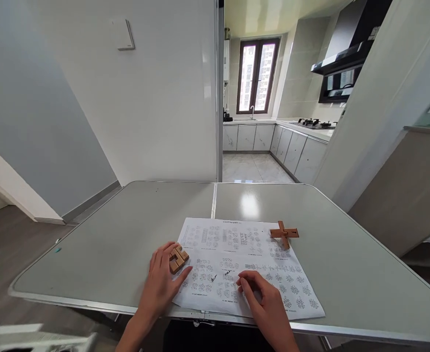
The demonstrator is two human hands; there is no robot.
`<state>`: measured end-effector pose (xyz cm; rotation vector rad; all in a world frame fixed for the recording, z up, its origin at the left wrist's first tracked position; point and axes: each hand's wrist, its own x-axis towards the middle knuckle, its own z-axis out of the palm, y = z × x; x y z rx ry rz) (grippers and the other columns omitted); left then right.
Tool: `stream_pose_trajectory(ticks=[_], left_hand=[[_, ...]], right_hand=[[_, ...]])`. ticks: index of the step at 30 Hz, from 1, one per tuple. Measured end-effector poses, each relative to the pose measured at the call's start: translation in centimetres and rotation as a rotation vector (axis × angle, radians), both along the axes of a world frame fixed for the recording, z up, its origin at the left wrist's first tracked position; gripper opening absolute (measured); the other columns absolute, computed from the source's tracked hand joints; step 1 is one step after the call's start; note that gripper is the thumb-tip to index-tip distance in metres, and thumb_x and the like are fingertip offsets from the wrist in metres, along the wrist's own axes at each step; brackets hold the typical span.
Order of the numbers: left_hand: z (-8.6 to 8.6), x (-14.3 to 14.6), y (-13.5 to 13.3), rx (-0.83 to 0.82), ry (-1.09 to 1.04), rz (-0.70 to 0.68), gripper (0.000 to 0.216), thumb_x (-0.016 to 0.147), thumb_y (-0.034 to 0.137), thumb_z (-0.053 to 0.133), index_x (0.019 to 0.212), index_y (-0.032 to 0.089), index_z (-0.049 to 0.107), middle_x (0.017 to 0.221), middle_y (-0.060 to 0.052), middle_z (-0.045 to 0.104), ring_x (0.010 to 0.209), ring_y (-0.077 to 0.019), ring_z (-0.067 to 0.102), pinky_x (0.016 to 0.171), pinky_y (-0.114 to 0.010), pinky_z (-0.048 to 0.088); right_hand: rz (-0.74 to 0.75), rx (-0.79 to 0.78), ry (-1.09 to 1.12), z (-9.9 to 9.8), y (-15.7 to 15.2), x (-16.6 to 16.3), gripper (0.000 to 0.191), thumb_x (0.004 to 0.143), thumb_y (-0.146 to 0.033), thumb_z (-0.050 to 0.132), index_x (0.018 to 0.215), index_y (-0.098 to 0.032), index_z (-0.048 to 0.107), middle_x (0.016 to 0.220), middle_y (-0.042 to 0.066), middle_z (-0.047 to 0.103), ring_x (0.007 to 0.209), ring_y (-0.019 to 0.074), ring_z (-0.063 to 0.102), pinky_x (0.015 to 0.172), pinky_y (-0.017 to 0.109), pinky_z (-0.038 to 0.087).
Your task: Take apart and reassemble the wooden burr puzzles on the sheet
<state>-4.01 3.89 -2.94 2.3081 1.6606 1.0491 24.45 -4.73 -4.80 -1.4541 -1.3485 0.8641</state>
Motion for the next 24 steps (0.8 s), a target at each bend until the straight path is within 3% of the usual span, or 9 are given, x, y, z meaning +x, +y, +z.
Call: stream_pose_trajectory(ticks=[12, 19, 24], left_hand=[[-0.1, -0.8, 1.4, -0.158, 0.025, 0.081, 0.061, 0.089, 0.052, 0.064, 0.139, 0.023, 0.043, 0.134, -0.012, 0.061, 0.125, -0.0345, 0.058, 0.106, -0.054, 0.047], [-0.5, -1.2, 1.8, -0.229, -0.095, 0.020, 0.057, 0.091, 0.048, 0.063, 0.140, 0.024, 0.043, 0.134, -0.012, 0.058, 0.128, -0.0327, 0.057, 0.106, -0.052, 0.049], [-0.2, -1.4, 1.3, -0.281, -0.141, -0.016, 0.056, 0.091, 0.044, 0.065, 0.140, 0.027, 0.043, 0.137, -0.011, 0.056, 0.129, -0.0319, 0.057, 0.107, -0.053, 0.049]], right_hand=[[-0.003, -0.020, -0.003, 0.5, 0.0, -0.1, 0.036, 0.096, -0.058, 0.056, 0.101, -0.025, 0.069, 0.094, 0.005, 0.077, 0.090, 0.0240, 0.073, 0.081, 0.028, 0.056], [-0.008, 0.010, 0.010, 0.5, -0.1, -0.1, 0.034, 0.095, -0.056, 0.059, 0.098, -0.024, 0.071, 0.091, 0.006, 0.078, 0.088, 0.0244, 0.074, 0.075, 0.027, 0.058], [0.001, 0.003, 0.007, 0.3, 0.0, 0.0, 0.035, 0.096, -0.055, 0.057, 0.100, -0.024, 0.071, 0.093, 0.006, 0.078, 0.088, 0.0247, 0.074, 0.078, 0.029, 0.058]])
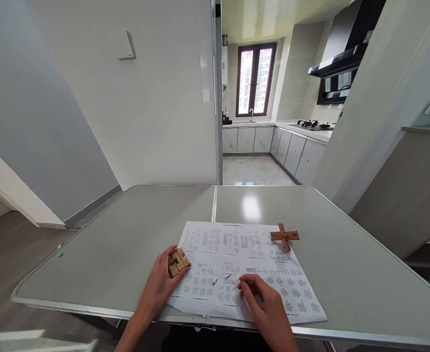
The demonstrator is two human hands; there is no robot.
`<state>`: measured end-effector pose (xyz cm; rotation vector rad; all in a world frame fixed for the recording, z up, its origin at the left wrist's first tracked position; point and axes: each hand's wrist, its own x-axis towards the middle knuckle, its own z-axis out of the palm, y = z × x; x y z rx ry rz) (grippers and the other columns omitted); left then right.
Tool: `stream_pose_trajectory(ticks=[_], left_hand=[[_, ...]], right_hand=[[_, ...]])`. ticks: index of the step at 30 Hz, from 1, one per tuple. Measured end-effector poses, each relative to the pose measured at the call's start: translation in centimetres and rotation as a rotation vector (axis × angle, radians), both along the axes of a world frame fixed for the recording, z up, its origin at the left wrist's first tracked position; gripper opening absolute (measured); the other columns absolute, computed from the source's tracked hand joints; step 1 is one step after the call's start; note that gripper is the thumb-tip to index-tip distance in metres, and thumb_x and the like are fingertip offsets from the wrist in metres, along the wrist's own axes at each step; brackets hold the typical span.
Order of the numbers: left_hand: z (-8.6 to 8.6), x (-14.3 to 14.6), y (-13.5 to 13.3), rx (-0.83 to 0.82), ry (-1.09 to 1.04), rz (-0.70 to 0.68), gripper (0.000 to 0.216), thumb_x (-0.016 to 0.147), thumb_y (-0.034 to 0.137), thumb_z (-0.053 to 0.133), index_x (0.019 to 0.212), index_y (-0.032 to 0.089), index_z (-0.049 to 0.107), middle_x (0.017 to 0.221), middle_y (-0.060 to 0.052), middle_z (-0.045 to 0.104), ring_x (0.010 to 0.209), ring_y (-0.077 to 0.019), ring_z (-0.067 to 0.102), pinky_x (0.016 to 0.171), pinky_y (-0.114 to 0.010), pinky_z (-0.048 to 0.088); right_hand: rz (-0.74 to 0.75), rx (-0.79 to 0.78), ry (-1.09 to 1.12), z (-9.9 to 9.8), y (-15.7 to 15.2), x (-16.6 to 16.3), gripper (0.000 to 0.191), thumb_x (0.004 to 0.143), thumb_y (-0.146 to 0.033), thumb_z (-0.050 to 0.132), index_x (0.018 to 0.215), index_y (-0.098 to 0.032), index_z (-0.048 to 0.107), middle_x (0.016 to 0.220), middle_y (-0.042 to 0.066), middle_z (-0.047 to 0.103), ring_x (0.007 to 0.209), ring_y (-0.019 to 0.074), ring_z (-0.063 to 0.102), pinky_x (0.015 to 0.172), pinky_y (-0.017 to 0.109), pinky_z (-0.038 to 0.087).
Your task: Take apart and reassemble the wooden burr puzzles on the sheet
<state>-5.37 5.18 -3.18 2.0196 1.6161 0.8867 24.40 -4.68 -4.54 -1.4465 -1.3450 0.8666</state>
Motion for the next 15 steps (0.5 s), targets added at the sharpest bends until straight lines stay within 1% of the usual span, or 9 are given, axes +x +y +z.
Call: stream_pose_trajectory(ticks=[4, 8, 11, 15], left_hand=[[0.12, -0.01, -0.34, -0.007, -0.026, -0.052, 0.057, 0.091, 0.041, 0.067, 0.141, 0.028, 0.044, 0.138, -0.011, 0.056, 0.127, -0.0305, 0.058, 0.108, -0.053, 0.049], [0.01, -0.04, -0.52, 0.027, -0.065, -0.099, 0.058, 0.090, 0.039, 0.070, 0.141, 0.030, 0.046, 0.138, -0.008, 0.059, 0.127, -0.0279, 0.060, 0.108, -0.048, 0.051], [-0.11, -0.11, -0.55, 0.054, -0.075, -0.113, 0.060, 0.088, 0.038, 0.072, 0.142, 0.031, 0.046, 0.137, -0.007, 0.060, 0.124, -0.0272, 0.063, 0.106, -0.046, 0.053], [-0.16, -0.17, -0.45, 0.072, -0.083, -0.141, 0.062, 0.086, 0.035, 0.075, 0.141, 0.031, 0.047, 0.137, -0.007, 0.061, 0.124, -0.0261, 0.063, 0.108, -0.046, 0.052]], right_hand=[[-0.002, 0.007, 0.003, 0.08, 0.07, -0.02, 0.035, 0.096, -0.056, 0.058, 0.100, -0.023, 0.071, 0.091, 0.006, 0.077, 0.086, 0.0248, 0.074, 0.077, 0.029, 0.057], [0.004, -0.007, 0.003, 0.19, 0.08, -0.06, 0.036, 0.096, -0.057, 0.057, 0.100, -0.024, 0.070, 0.091, 0.006, 0.077, 0.089, 0.0251, 0.074, 0.074, 0.028, 0.057], [0.016, -0.028, -0.005, 0.07, 0.04, -0.04, 0.037, 0.097, -0.058, 0.056, 0.101, -0.024, 0.069, 0.093, 0.006, 0.077, 0.092, 0.0253, 0.073, 0.076, 0.028, 0.057], [0.013, -0.020, -0.012, -0.05, 0.01, 0.01, 0.039, 0.096, -0.059, 0.056, 0.101, -0.023, 0.070, 0.093, 0.007, 0.077, 0.091, 0.0255, 0.073, 0.080, 0.030, 0.057]])
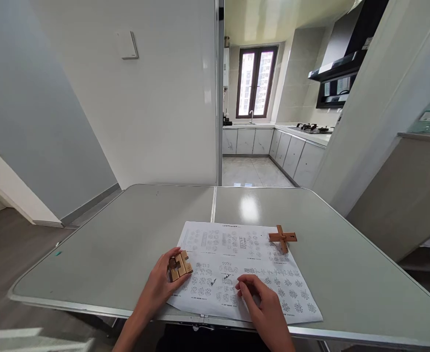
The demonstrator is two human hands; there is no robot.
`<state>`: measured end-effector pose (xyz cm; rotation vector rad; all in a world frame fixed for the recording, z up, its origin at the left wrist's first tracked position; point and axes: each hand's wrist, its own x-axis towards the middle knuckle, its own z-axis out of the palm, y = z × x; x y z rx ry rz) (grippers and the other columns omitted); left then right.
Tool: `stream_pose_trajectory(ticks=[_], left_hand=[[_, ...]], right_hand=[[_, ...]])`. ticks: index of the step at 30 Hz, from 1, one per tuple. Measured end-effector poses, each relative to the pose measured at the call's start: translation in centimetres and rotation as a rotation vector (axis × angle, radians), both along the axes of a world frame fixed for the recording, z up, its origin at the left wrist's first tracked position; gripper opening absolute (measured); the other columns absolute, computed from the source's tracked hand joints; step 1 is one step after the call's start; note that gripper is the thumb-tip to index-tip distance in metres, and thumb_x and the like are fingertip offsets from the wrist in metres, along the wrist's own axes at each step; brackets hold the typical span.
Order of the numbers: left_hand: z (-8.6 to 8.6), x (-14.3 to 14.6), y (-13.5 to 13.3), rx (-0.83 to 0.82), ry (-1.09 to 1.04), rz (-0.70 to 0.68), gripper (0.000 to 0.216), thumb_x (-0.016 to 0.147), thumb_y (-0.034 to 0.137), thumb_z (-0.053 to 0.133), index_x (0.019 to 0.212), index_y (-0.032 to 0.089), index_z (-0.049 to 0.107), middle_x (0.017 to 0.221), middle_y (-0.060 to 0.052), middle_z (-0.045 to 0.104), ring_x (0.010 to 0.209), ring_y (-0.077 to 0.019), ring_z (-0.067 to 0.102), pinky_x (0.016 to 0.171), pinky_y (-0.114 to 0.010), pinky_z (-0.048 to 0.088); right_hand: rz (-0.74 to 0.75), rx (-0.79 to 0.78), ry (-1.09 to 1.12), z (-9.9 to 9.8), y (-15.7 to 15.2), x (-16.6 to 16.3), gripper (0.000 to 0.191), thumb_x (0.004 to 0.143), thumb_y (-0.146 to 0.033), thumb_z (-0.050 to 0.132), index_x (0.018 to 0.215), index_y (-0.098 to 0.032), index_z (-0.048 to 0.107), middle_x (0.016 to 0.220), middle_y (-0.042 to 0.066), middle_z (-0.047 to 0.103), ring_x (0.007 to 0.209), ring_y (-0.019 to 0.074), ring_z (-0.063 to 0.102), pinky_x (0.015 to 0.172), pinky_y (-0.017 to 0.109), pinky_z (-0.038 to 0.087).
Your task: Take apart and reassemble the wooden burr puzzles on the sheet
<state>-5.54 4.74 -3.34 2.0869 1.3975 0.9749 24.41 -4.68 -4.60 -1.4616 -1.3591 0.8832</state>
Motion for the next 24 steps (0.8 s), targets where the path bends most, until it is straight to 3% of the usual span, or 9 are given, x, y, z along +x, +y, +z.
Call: stream_pose_trajectory(ticks=[16, 24], left_hand=[[0.82, 0.43, -0.18, -0.042, 0.013, -0.050, 0.060, 0.081, 0.037, 0.078, 0.135, 0.027, 0.054, 0.132, -0.009, 0.065, 0.118, -0.0290, 0.066, 0.104, -0.048, 0.054], [0.76, 0.18, -0.32, -0.067, 0.020, -0.031, 0.069, 0.080, 0.039, 0.078, 0.140, 0.025, 0.048, 0.135, -0.012, 0.061, 0.124, -0.0320, 0.062, 0.107, -0.053, 0.051]], right_hand=[[-0.003, 0.053, -0.002, 0.19, 0.05, -0.12, 0.038, 0.096, -0.058, 0.057, 0.098, -0.023, 0.071, 0.088, 0.006, 0.077, 0.084, 0.0247, 0.074, 0.081, 0.032, 0.057], [0.018, 0.067, 0.004, 0.32, 0.08, -0.03, 0.038, 0.096, -0.057, 0.057, 0.099, -0.022, 0.071, 0.089, 0.007, 0.078, 0.083, 0.0246, 0.074, 0.077, 0.032, 0.058]])
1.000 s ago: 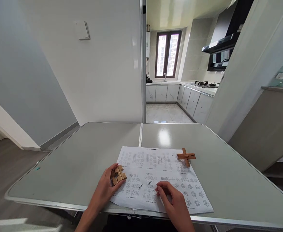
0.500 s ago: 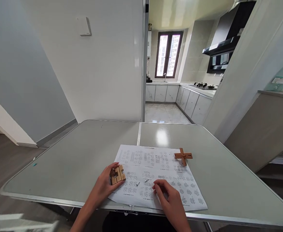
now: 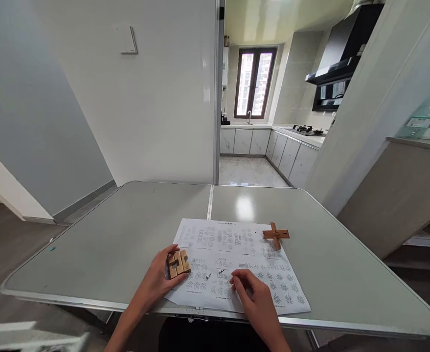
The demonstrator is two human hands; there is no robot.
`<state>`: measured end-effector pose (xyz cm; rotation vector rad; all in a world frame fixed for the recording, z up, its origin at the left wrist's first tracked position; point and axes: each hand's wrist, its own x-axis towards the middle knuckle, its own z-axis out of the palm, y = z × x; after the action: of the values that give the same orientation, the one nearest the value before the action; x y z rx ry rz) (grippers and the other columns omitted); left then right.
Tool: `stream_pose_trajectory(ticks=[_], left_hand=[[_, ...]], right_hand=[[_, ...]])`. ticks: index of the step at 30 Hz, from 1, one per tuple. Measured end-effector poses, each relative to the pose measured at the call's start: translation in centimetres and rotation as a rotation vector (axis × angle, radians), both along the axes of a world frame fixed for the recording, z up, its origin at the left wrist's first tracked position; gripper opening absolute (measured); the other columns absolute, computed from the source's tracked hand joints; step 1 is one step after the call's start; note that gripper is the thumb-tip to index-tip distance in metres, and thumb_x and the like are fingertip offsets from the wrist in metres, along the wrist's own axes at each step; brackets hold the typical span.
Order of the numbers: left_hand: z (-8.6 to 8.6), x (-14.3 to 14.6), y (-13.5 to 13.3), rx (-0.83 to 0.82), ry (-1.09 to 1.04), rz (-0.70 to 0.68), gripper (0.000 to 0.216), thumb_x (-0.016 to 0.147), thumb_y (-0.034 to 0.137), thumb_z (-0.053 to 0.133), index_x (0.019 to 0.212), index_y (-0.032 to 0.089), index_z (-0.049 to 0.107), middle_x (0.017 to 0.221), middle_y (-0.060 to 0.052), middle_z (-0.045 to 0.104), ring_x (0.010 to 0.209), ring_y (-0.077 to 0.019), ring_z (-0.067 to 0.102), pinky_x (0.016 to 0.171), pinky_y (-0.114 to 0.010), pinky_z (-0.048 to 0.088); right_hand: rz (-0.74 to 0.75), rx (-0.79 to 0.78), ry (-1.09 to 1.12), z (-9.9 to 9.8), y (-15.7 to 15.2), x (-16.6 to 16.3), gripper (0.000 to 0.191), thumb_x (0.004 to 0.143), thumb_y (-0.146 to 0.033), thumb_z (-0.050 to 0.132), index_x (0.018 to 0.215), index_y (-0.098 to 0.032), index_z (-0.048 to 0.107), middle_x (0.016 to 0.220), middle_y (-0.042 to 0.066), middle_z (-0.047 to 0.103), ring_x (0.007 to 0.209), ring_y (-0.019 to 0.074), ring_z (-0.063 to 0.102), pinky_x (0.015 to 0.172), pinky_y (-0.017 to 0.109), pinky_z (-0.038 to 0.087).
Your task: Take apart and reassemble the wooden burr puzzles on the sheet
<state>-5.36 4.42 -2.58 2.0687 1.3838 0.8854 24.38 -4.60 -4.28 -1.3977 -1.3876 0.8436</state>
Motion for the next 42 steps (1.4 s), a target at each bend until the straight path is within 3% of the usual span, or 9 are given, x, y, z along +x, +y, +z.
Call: stream_pose_trajectory(ticks=[7, 13, 30, 36, 39, 42], left_hand=[[0.6, -1.2, 0.1, -0.044, 0.005, -0.021, 0.076, 0.076, 0.042, 0.081, 0.143, 0.025, 0.047, 0.132, -0.012, 0.065, 0.123, -0.0328, 0.064, 0.105, -0.051, 0.053], [0.5, -1.2, 0.1, 0.000, 0.018, -0.018, 0.068, 0.079, 0.041, 0.077, 0.140, 0.025, 0.051, 0.129, -0.011, 0.067, 0.119, -0.0315, 0.066, 0.103, -0.050, 0.054], [0.9, 2.0, 0.0, -0.067, 0.025, -0.127, 0.069, 0.079, 0.037, 0.080, 0.141, 0.025, 0.052, 0.136, -0.011, 0.063, 0.124, -0.0317, 0.063, 0.111, -0.049, 0.047], [0.8, 4.3, -0.3, -0.085, -0.031, -0.193, 0.075, 0.073, 0.031, 0.084, 0.141, 0.027, 0.052, 0.134, -0.011, 0.063, 0.125, -0.0327, 0.061, 0.110, -0.049, 0.048], [0.5, 4.4, -0.5, -0.067, -0.047, -0.196, 0.076, 0.075, 0.032, 0.084, 0.142, 0.028, 0.049, 0.139, -0.011, 0.060, 0.127, -0.0327, 0.060, 0.111, -0.051, 0.046], [-0.2, 4.0, -0.6, -0.042, -0.067, -0.170, 0.075, 0.077, 0.033, 0.082, 0.143, 0.028, 0.047, 0.140, -0.011, 0.060, 0.128, -0.0329, 0.059, 0.111, -0.052, 0.046]], right_hand=[[-0.005, 0.018, 0.017, 0.2, 0.0, -0.1, 0.037, 0.097, -0.057, 0.057, 0.096, -0.022, 0.071, 0.087, 0.006, 0.077, 0.080, 0.0233, 0.074, 0.077, 0.031, 0.058], [0.009, -0.009, 0.021, -0.2, 0.1, 0.0, 0.036, 0.098, -0.056, 0.056, 0.098, -0.023, 0.070, 0.089, 0.004, 0.077, 0.082, 0.0220, 0.073, 0.078, 0.029, 0.057], [0.036, 0.015, -0.051, 0.1, 0.5, -0.5, 0.032, 0.100, -0.050, 0.055, 0.102, -0.022, 0.069, 0.092, 0.006, 0.076, 0.083, 0.0231, 0.072, 0.076, 0.032, 0.056], [0.059, 0.166, -0.203, 0.8, 1.6, -3.3, 0.018, 0.099, -0.030, 0.053, 0.109, -0.025, 0.067, 0.112, 0.007, 0.068, 0.093, 0.0224, 0.069, 0.083, 0.034, 0.058], [0.038, 0.206, -0.247, 0.7, 2.4, -4.9, 0.029, 0.096, -0.022, 0.052, 0.123, -0.028, 0.062, 0.128, 0.008, 0.060, 0.112, 0.0244, 0.065, 0.095, 0.038, 0.056], [0.031, 0.195, -0.251, 0.2, 3.1, -5.8, 0.036, 0.096, -0.018, 0.050, 0.129, -0.029, 0.059, 0.132, 0.008, 0.056, 0.116, 0.0247, 0.063, 0.099, 0.040, 0.055]])
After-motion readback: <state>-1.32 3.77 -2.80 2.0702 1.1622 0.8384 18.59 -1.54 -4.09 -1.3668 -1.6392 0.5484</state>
